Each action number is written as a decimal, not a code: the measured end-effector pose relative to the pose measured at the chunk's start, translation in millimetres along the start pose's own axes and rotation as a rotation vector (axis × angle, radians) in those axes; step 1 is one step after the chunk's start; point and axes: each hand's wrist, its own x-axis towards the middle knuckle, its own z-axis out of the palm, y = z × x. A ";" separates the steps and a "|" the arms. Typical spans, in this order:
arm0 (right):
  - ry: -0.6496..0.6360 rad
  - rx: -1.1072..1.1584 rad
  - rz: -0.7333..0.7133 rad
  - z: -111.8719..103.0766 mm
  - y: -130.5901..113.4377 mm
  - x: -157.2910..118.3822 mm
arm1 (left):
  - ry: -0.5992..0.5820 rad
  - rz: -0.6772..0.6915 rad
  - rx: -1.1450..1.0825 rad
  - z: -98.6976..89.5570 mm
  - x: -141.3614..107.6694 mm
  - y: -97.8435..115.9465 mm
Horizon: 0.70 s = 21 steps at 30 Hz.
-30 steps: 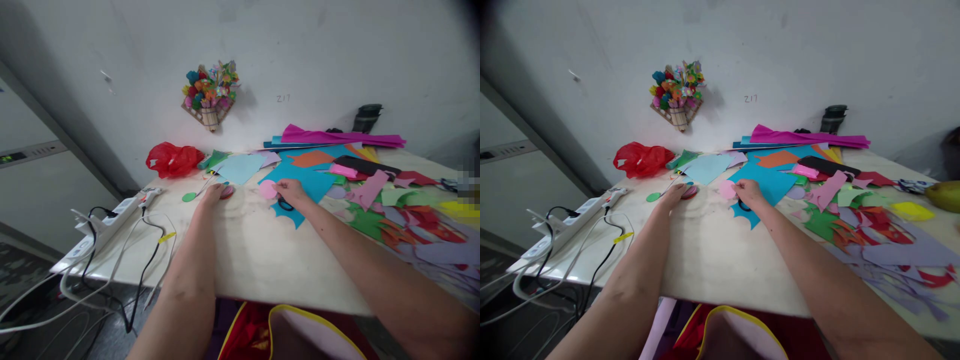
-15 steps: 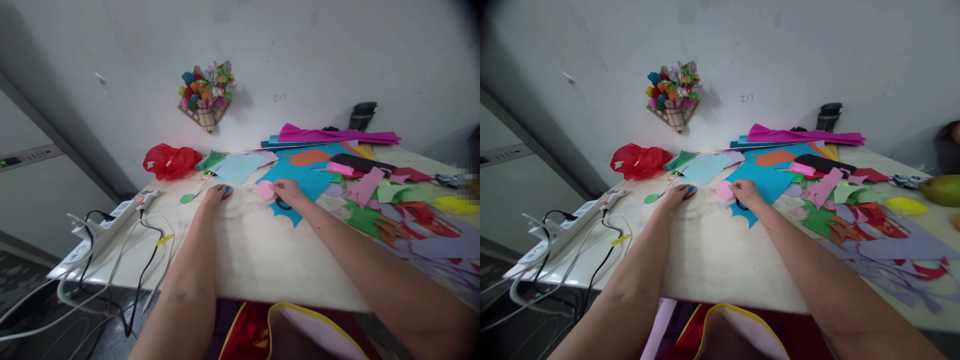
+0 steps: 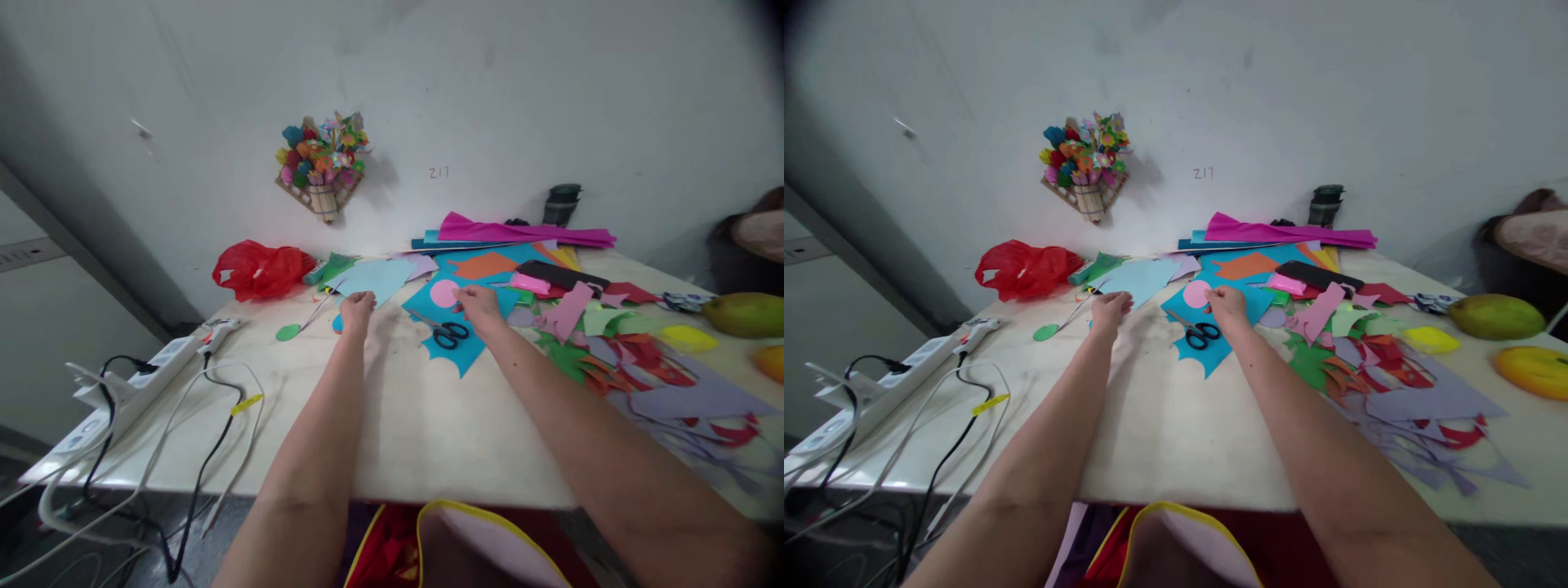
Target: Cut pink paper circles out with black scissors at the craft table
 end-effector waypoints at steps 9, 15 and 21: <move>-0.045 0.078 0.065 -1.5 -11.7 -7.3 | -0.083 -0.229 -0.220 76.6 -51.9 -12.0; -0.265 0.001 0.078 -2.4 -11.0 -9.9 | -0.363 -0.185 -0.262 76.3 -64.4 -26.3; -0.340 -0.512 -0.125 -9.1 -15.6 -7.2 | -0.250 -0.077 -0.332 69.6 -55.3 -34.4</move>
